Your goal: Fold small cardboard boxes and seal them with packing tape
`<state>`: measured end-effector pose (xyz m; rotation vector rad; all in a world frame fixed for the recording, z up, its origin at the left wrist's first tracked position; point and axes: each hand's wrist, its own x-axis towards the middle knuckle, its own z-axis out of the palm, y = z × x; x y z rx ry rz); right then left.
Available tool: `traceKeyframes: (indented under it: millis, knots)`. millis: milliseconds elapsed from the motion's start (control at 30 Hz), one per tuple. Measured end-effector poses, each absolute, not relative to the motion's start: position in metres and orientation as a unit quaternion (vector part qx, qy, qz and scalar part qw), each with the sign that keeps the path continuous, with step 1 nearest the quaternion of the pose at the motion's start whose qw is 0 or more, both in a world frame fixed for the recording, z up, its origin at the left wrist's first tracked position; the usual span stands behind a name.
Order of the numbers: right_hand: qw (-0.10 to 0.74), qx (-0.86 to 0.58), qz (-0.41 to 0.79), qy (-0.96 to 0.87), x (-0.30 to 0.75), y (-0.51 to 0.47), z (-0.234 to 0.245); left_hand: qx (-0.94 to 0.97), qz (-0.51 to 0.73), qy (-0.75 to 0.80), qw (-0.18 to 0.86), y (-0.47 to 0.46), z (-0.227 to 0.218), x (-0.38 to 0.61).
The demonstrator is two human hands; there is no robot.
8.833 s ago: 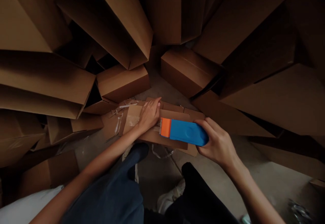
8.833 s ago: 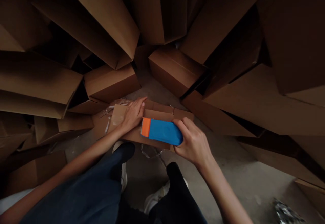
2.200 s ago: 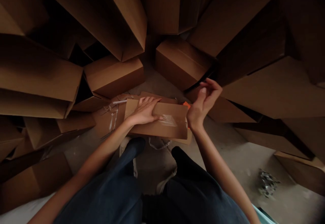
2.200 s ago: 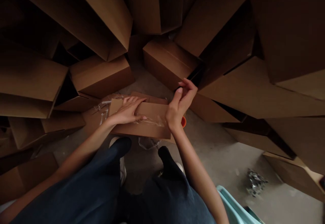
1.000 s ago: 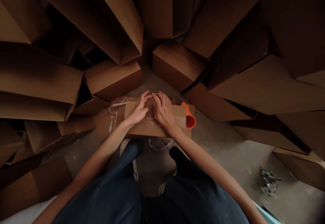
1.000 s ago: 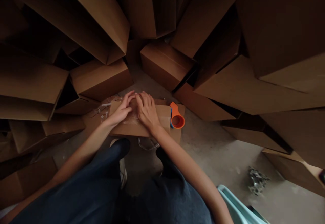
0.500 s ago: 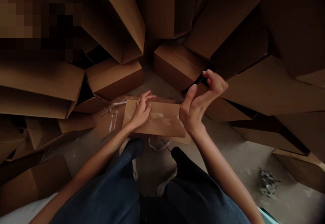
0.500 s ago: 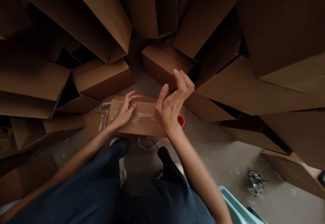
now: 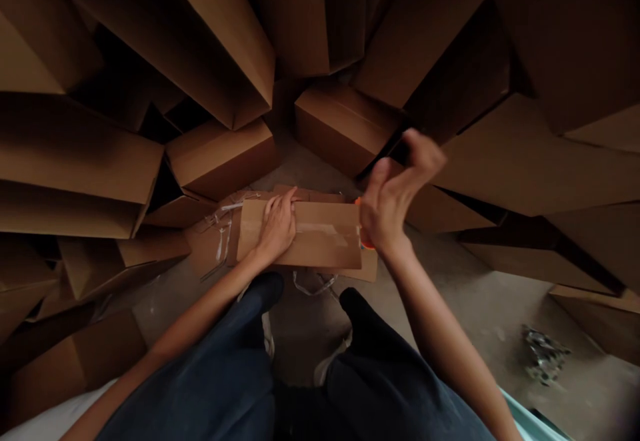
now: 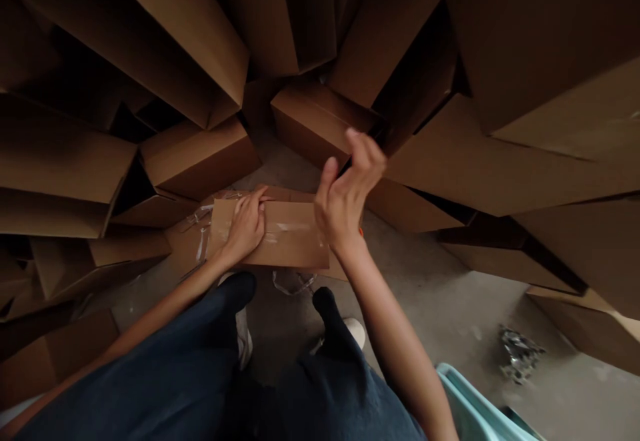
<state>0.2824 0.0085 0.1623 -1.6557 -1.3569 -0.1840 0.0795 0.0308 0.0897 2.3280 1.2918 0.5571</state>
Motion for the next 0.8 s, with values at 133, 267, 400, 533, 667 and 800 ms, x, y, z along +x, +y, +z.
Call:
traceKeyframes:
  millis: [133, 267, 400, 533, 667, 800]
  knots:
    - [0.492, -0.683, -0.076, -0.534, 0.287, 0.007, 0.152, 0.835, 0.187, 0.475, 0.204, 0.030, 0.091, 0.081]
    - [0.395, -0.619, 0.004, -0.679, 0.273, 0.005, 0.095, 0.842, 0.177, 0.476, 0.184, 0.028, 0.095, 0.084]
    - [0.458, -0.649, -0.036, -0.607, 0.288, 0.003, 0.099, 0.850, 0.161, 0.475, 0.161, 0.028, 0.096, 0.084]
    - [0.574, -0.675, -0.092, -0.454, 0.316, -0.001, 0.150, 0.852, 0.155, 0.473, 0.161, 0.030, 0.097, 0.084]
    - [0.555, -0.681, -0.074, -0.472, 0.310, -0.006, 0.153, 0.852, 0.151, 0.477, 0.151, 0.029, 0.098, 0.087]
    - [0.460, -0.640, 0.056, -0.613, 0.286, -0.007, 0.102, 0.855, 0.146, 0.478, 0.138, 0.029, 0.097, 0.088]
